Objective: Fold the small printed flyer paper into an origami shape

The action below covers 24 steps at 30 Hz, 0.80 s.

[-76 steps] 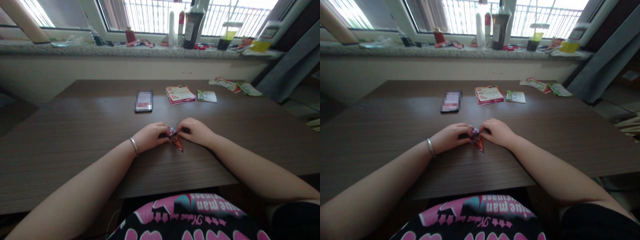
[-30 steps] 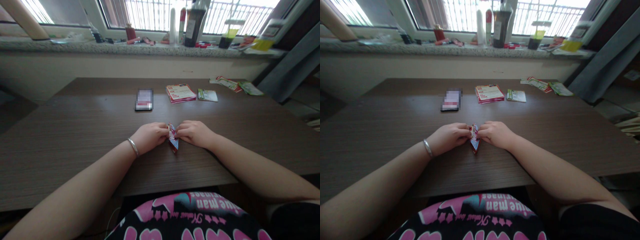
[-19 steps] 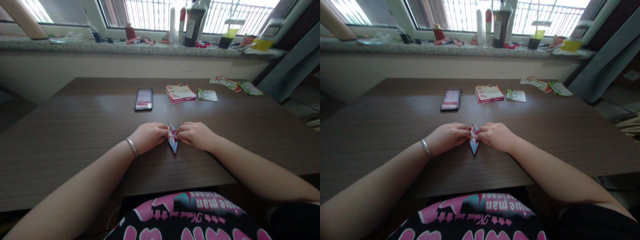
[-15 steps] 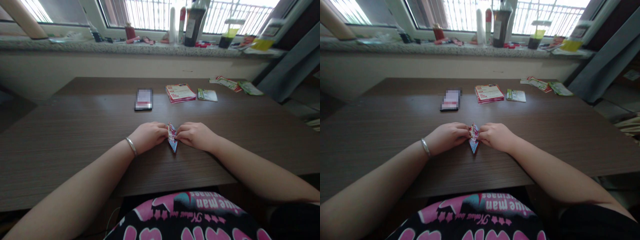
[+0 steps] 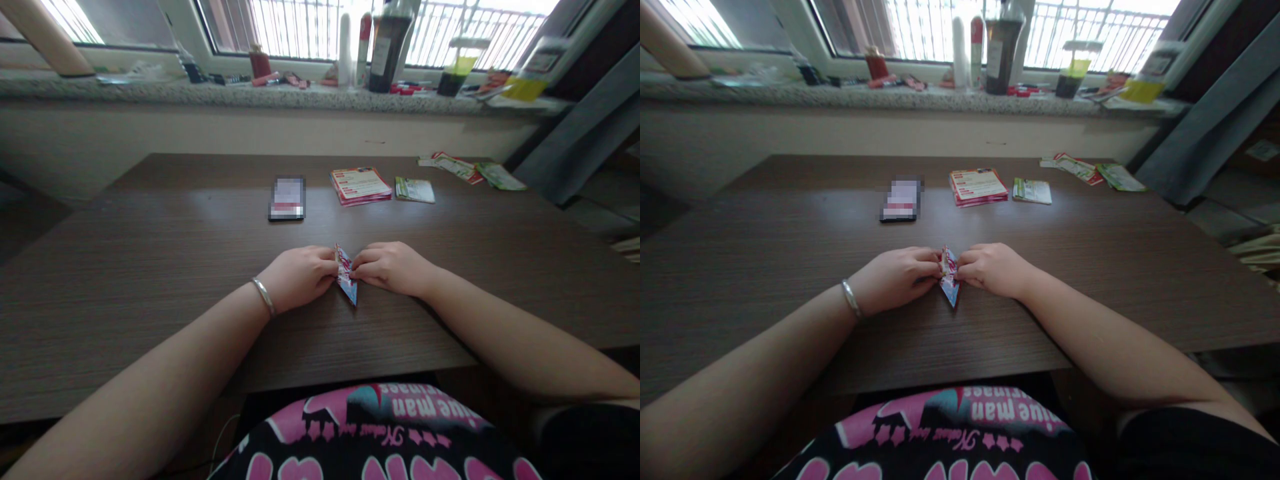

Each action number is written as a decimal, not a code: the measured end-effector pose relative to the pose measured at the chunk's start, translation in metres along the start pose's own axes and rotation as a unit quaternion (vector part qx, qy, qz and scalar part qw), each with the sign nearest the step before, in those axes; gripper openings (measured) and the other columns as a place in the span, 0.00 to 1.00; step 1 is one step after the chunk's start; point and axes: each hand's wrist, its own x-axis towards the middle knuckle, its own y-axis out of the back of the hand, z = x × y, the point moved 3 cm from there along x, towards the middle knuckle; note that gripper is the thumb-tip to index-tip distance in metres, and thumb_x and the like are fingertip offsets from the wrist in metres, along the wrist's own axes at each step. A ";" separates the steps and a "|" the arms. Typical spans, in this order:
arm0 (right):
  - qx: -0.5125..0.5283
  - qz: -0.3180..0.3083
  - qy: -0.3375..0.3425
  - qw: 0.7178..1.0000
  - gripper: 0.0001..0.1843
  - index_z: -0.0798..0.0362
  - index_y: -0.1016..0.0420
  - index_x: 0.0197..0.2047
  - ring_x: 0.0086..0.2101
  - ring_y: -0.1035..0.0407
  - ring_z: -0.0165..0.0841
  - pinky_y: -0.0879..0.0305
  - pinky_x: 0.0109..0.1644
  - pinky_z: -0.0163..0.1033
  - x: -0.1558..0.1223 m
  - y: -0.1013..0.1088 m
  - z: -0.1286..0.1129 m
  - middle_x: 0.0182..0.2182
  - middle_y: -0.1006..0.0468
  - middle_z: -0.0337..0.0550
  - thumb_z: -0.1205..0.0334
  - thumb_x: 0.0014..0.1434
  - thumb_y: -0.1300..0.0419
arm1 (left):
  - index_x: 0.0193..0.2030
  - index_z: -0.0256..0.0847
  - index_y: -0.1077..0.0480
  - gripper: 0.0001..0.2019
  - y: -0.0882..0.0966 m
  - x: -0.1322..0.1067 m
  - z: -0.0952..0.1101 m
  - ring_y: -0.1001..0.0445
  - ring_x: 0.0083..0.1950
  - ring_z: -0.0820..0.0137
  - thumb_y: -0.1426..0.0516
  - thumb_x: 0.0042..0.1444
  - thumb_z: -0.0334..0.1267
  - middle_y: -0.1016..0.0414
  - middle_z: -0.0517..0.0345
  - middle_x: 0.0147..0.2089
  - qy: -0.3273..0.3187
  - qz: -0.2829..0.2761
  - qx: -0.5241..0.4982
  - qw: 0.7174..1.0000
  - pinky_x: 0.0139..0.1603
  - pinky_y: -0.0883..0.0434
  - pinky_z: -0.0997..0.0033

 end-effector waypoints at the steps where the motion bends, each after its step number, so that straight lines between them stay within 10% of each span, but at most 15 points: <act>1: 0.000 -0.003 0.002 1.000 0.14 0.48 0.24 0.44 0.38 0.31 0.31 0.38 0.40 0.35 0.000 0.001 0.000 0.40 0.22 0.41 0.58 0.65 0.51 | 0.40 0.42 0.26 0.10 0.001 0.000 0.001 0.27 0.47 0.66 0.49 0.59 0.35 0.26 0.53 0.45 -0.002 0.002 -0.004 1.000 0.50 0.30 0.66; 24: -0.033 0.017 -0.094 0.995 0.14 0.51 0.23 0.41 0.39 0.30 0.33 0.38 0.42 0.37 -0.003 -0.003 0.008 0.40 0.21 0.44 0.60 0.64 0.49 | 0.48 0.42 0.27 0.13 -0.008 0.003 -0.005 0.30 0.46 0.65 0.48 0.60 0.39 0.28 0.52 0.44 0.005 0.031 -0.010 0.999 0.51 0.32 0.62</act>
